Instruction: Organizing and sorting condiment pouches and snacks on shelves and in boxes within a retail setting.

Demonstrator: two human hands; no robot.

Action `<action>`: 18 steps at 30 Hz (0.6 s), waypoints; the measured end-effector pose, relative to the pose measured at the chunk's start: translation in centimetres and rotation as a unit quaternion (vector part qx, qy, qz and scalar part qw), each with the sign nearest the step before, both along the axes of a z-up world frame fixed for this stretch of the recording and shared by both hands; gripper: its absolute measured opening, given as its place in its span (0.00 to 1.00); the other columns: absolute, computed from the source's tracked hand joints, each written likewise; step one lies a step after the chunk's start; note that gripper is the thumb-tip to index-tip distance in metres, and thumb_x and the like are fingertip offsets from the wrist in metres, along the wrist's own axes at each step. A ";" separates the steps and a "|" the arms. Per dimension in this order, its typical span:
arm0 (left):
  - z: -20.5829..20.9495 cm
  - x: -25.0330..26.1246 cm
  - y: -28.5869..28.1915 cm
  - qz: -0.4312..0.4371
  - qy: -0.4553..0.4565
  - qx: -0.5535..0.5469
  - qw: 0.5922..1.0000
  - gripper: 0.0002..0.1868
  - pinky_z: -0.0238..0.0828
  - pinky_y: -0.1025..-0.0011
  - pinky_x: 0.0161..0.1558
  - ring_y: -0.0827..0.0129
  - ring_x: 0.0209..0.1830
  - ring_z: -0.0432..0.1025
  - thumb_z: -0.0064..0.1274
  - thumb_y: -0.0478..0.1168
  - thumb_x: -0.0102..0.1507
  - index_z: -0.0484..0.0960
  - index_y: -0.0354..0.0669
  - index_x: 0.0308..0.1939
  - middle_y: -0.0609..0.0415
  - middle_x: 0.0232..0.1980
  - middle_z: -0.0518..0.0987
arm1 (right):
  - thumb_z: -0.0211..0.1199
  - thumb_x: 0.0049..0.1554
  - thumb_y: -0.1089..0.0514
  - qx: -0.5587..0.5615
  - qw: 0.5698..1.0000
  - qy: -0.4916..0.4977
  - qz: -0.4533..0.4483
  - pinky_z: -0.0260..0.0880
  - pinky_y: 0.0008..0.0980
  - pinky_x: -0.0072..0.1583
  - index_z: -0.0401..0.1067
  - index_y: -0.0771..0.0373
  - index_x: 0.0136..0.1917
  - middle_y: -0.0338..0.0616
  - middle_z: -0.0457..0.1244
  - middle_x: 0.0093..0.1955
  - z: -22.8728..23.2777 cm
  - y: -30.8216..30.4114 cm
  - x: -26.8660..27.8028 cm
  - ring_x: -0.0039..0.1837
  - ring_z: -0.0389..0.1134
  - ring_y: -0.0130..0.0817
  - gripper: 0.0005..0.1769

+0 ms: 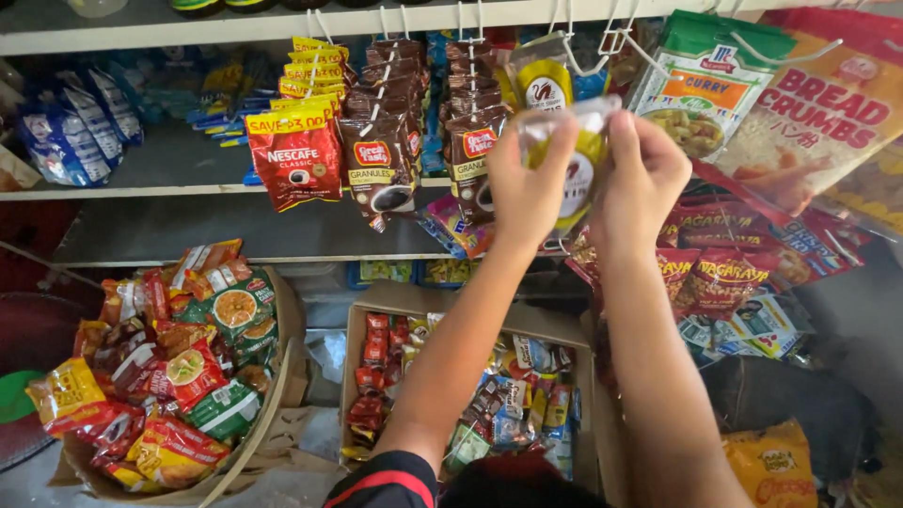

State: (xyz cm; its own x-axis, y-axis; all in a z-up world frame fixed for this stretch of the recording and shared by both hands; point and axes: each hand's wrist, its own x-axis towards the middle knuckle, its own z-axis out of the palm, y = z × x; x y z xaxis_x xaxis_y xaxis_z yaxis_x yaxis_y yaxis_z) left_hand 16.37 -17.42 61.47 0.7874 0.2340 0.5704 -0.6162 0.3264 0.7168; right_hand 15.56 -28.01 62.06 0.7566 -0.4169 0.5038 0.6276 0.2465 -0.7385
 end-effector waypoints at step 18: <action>2.7 4.4 -0.7 -0.012 0.032 -0.068 0.997 0.14 0.70 0.77 0.39 0.78 0.35 0.75 0.65 0.42 0.64 0.87 0.32 0.43 0.54 0.39 0.84 | 0.65 0.62 0.67 0.046 0.998 -0.031 0.032 0.49 0.26 0.40 0.70 0.67 0.31 0.31 0.59 0.31 3.5 0.8 3.8 0.35 0.53 0.19 0.17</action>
State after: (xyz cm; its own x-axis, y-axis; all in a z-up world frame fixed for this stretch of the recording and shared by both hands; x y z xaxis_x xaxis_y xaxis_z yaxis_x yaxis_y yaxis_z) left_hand 20.81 -18.11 64.15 0.8271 0.2871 0.4832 -0.5619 0.4375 0.7020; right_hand 19.39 -27.26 65.58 0.7513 -0.4160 0.5123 0.6525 0.3526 -0.6707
